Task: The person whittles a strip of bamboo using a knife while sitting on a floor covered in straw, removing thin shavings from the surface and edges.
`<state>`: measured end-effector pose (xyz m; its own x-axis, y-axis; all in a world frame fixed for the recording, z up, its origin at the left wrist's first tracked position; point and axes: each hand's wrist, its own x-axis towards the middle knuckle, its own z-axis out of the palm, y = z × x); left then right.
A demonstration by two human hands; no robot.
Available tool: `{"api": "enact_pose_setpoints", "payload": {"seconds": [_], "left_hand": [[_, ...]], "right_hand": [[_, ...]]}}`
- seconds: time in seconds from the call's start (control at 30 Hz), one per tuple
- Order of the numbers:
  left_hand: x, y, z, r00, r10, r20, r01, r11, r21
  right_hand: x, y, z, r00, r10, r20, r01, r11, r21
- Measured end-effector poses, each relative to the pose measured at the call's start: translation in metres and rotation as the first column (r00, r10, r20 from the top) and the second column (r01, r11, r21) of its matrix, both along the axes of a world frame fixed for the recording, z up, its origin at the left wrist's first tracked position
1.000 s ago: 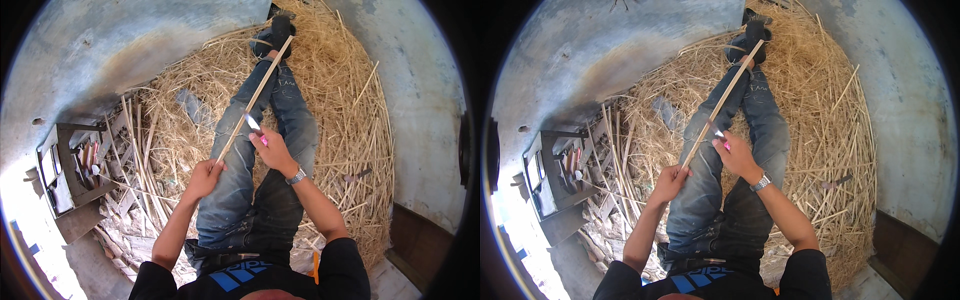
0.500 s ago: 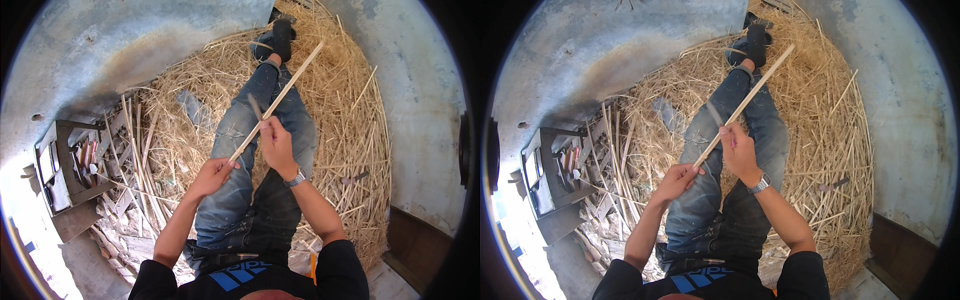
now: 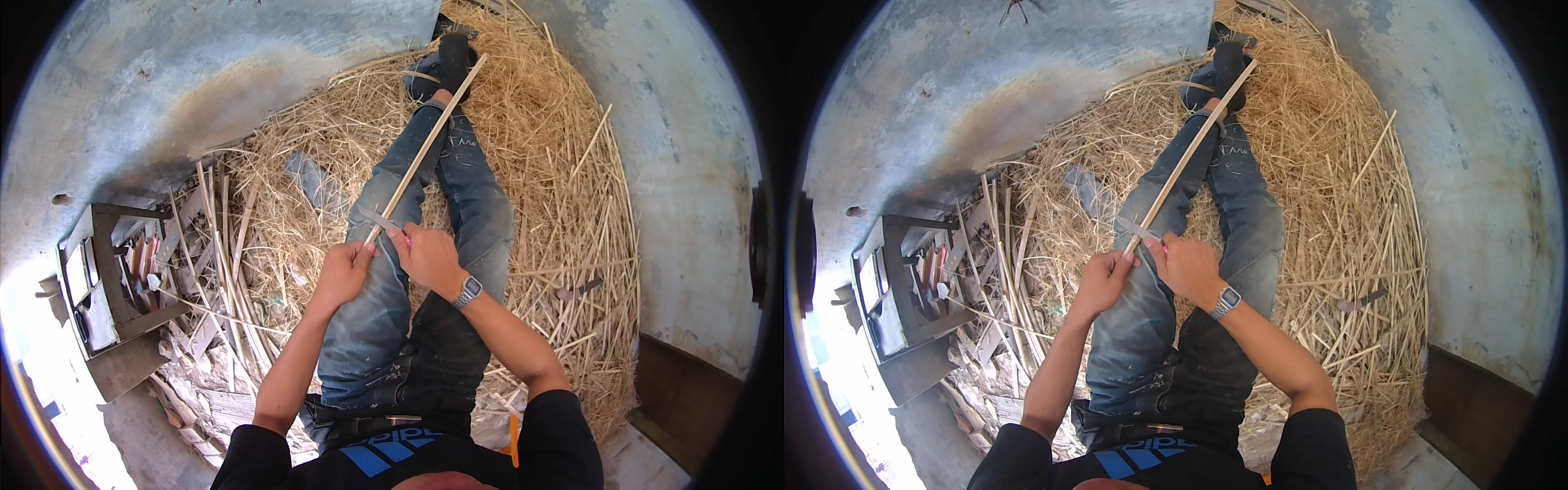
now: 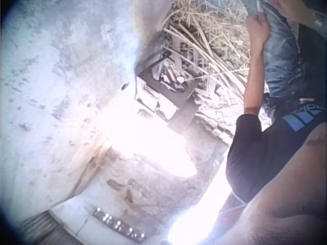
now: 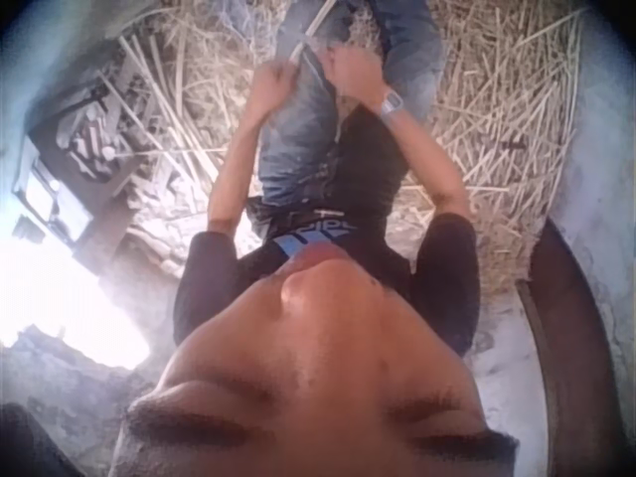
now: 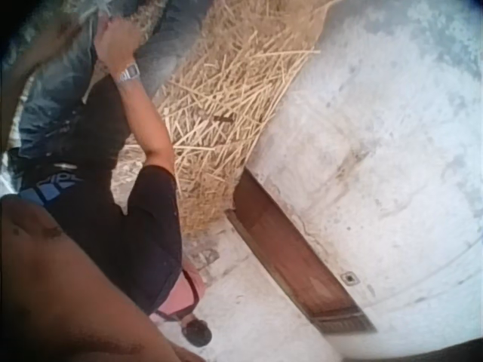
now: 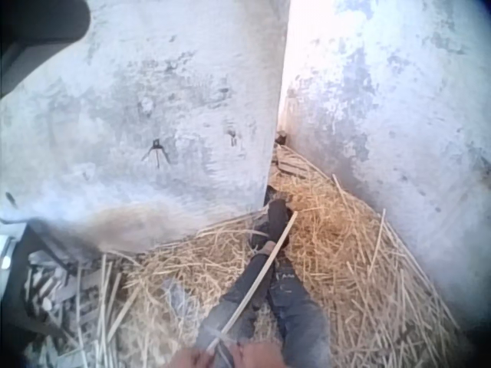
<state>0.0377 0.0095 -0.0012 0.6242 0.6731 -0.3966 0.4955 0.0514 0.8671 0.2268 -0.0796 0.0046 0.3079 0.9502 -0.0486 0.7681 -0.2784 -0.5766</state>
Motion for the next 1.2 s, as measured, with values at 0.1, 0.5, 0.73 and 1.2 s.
{"api": "enact_pose_setpoints", "payload": {"seconds": [0.1, 0.5, 0.73, 1.2], "left_hand": [[0.003, 0.005, -0.003, 1.0, -0.023, -0.006, 0.023, 1.0, -0.007], [0.004, 0.003, -0.018, 0.998, 0.003, -0.056, 0.0, 0.999, 0.054], [0.001, -0.004, -0.006, 0.998, -0.047, -0.04, 0.053, 0.986, 0.158], [-0.079, -0.028, 0.023, 0.941, 0.299, 0.16, -0.299, 0.954, -0.024]], "right_hand": [[0.0, 0.004, -0.006, 0.999, -0.006, 0.034, 0.006, 1.0, -0.008], [-0.004, 0.008, -0.016, 0.997, -0.072, 0.021, 0.072, 0.997, 0.005], [-0.011, 0.001, -0.014, 0.992, -0.125, 0.005, 0.125, 0.99, 0.061], [-0.039, -0.03, 0.015, 0.885, 0.262, -0.386, -0.287, 0.958, -0.009]]}}
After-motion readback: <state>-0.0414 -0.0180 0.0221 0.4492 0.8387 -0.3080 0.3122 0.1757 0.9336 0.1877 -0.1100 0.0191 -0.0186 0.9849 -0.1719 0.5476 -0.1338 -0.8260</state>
